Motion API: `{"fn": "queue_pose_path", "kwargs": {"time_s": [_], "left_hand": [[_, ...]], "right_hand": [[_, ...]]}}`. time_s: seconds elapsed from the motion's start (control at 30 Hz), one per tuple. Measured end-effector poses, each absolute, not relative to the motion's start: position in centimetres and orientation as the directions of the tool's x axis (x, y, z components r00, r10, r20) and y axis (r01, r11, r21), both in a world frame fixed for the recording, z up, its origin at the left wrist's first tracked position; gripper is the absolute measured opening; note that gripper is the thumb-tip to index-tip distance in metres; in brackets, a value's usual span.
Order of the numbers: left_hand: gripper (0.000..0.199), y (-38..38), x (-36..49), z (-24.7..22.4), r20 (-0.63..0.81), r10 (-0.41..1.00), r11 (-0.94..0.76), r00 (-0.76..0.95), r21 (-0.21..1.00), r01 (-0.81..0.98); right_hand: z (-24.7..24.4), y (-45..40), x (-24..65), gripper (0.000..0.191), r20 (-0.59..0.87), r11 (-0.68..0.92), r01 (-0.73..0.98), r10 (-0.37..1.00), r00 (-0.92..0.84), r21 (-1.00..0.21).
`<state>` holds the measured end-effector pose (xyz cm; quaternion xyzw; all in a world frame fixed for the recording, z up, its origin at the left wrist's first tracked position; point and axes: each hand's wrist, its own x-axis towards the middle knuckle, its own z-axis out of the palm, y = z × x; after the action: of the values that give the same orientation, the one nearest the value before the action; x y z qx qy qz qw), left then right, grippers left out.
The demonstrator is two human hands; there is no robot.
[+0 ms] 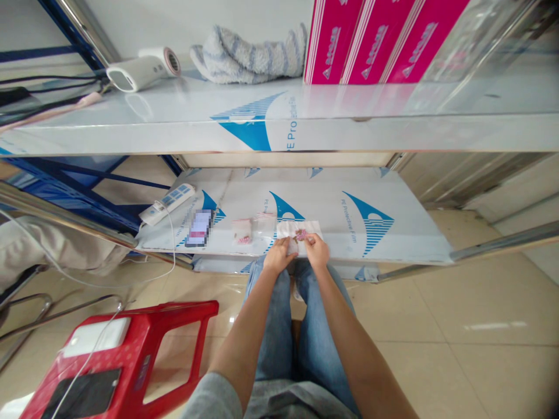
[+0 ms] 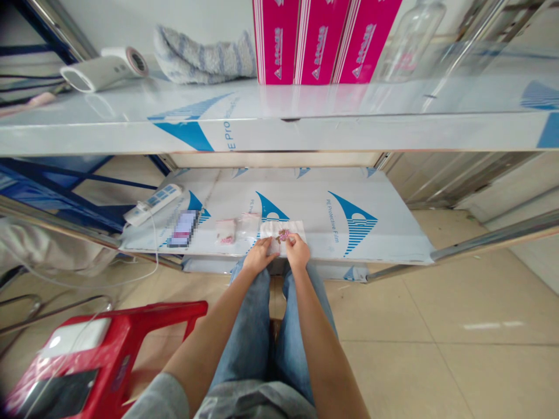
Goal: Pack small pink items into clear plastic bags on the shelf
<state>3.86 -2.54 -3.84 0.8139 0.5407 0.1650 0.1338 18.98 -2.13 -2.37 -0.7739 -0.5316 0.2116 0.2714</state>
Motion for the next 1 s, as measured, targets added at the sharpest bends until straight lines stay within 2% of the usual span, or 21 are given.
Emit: {"fn": "queue_pose_path", "kwargs": {"time_s": [0.13,0.47,0.8,1.0], "left_hand": [[0.055,-2.55,3.88,-3.78,0.122,0.927,-0.372,0.354,0.402,0.837],[0.057,-2.50,3.89,-4.01,0.135,0.925,-0.378,0.354,0.401,0.835],[0.056,-2.45,3.87,-3.98,0.141,0.922,-0.386,0.360,0.391,0.836],[0.057,-2.53,3.93,-3.77,0.132,0.923,-0.384,0.361,0.381,0.841]], "right_hand": [[-2.85,-1.78,19.49,0.027,-0.066,-0.364,0.741,0.914,0.400,-0.563],[-2.97,-1.66,19.19,0.025,-0.097,-0.354,0.813,0.931,0.351,-0.463],[-3.11,-1.71,19.19,0.025,-0.075,-0.364,0.796,0.923,0.377,-0.483],[-3.06,-2.04,18.94,0.026,-0.019,-0.270,0.767,0.948,0.319,-0.583]]}}
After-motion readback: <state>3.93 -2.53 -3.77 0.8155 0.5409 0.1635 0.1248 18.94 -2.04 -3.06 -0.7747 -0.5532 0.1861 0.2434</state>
